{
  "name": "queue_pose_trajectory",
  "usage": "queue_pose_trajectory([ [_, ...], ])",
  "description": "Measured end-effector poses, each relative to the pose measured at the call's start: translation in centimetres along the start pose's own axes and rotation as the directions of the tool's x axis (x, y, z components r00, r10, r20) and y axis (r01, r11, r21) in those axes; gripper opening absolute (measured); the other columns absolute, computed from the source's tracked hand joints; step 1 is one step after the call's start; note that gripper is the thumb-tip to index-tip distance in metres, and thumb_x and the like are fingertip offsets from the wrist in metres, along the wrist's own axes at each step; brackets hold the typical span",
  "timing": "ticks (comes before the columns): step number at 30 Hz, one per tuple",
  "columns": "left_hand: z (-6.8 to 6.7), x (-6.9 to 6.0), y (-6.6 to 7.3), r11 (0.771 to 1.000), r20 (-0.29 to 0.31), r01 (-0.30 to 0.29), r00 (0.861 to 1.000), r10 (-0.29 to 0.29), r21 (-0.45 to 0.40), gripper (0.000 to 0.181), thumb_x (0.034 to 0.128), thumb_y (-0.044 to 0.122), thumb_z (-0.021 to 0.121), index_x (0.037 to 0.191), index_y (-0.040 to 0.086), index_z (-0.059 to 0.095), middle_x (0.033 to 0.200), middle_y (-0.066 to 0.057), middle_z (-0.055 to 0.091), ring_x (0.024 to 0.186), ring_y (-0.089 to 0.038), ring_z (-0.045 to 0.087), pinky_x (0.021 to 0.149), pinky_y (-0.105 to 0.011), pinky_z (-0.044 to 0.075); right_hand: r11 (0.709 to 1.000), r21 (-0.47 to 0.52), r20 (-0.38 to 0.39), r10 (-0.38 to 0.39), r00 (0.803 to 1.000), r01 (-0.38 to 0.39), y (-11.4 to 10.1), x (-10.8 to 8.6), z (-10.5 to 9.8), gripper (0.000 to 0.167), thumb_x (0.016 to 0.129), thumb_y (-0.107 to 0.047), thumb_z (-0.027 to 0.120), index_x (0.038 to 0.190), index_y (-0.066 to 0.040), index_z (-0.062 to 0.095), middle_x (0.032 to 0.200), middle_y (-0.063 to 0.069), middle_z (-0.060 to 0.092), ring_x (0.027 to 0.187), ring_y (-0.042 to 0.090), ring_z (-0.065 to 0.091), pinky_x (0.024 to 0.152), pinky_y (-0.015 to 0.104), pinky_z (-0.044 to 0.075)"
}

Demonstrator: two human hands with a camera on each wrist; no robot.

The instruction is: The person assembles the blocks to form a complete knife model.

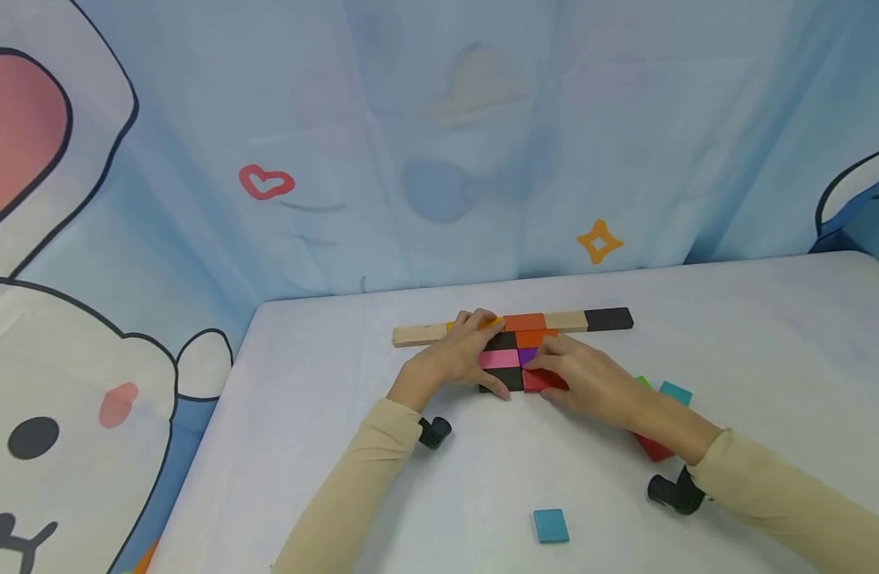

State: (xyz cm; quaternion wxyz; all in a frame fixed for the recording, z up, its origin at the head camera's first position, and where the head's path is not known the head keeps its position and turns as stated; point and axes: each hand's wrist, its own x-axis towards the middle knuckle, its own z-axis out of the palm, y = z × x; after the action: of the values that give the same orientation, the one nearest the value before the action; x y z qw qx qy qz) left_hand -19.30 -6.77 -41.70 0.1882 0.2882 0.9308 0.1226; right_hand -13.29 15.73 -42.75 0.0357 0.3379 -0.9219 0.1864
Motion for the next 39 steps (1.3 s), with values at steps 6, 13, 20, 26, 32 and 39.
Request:
queue_pose_trajectory([
  [6,0.0,0.0,-0.1,1.0,0.002,0.003,1.0,-0.003,-0.018,0.113,0.0791,0.056,0.088,0.166,0.014,0.03,0.167,-0.002,0.027,0.146,-0.022,0.028,0.116,-0.035,0.043,1.0,-0.011,0.008,0.0,1.0,0.001,0.0,0.2,-0.1,0.032,0.078,-0.009,0.094,0.106,-0.003,0.08,0.1,0.008,0.063,0.094,0.024,0.062,0.084,0.042,0.062],
  [13,-0.1,0.1,0.1,1.0,0.005,0.006,1.0,-0.006,-0.018,0.113,0.0793,0.056,0.088,0.167,0.015,0.029,0.168,-0.001,0.027,0.147,-0.021,0.027,0.116,-0.036,0.043,0.997,0.056,-0.006,0.045,0.999,-0.045,0.3,-0.5,-1.3,0.029,0.083,-0.013,0.091,0.109,-0.006,0.079,0.104,0.005,0.064,0.097,0.024,0.062,0.084,0.044,0.062],
  [20,0.1,0.3,0.2,1.0,0.002,-0.006,1.0,0.006,-0.028,0.114,0.0785,0.055,0.089,0.166,0.015,0.03,0.167,-0.001,0.027,0.147,-0.02,0.027,0.115,-0.035,0.044,0.976,0.067,0.031,0.207,0.978,-0.209,1.1,-4.7,-3.4,0.033,0.082,-0.017,0.091,0.113,-0.011,0.079,0.107,0.005,0.064,0.102,0.026,0.062,0.081,0.046,0.064],
  [26,0.3,0.2,0.0,0.999,-0.003,-0.012,1.0,0.012,-0.033,0.114,0.0782,0.054,0.09,0.166,0.014,0.03,0.166,-0.002,0.029,0.147,-0.02,0.027,0.116,-0.034,0.043,0.969,0.004,0.044,0.248,0.968,-0.248,1.9,-8.5,-3.3,0.043,0.074,-0.017,0.096,0.112,-0.008,0.078,0.109,0.009,0.065,0.099,0.029,0.064,0.077,0.045,0.064],
  [32,0.2,0.1,-0.1,0.999,-0.008,-0.007,1.0,0.006,-0.052,0.113,0.0787,0.053,0.09,0.166,0.015,0.03,0.166,-0.002,0.028,0.148,-0.021,0.026,0.116,-0.036,0.043,0.967,-0.004,-0.002,0.253,0.967,-0.253,1.5,-11.1,-2.5,0.048,0.069,-0.012,0.099,0.111,-0.004,0.077,0.117,0.014,0.062,0.104,0.035,0.064,0.077,0.047,0.064],
  [39,0.2,0.0,-0.2,0.998,-0.014,-0.02,1.0,0.02,-0.053,0.113,0.0791,0.052,0.09,0.166,0.012,0.03,0.166,-0.004,0.029,0.148,-0.023,0.026,0.117,-0.038,0.043,0.957,0.031,-0.027,0.29,0.957,-0.289,0.8,-12.5,-1.9,0.057,0.064,-0.005,0.1,0.116,-0.007,0.076,0.113,0.013,0.063,0.098,0.031,0.064,0.074,0.049,0.064],
])
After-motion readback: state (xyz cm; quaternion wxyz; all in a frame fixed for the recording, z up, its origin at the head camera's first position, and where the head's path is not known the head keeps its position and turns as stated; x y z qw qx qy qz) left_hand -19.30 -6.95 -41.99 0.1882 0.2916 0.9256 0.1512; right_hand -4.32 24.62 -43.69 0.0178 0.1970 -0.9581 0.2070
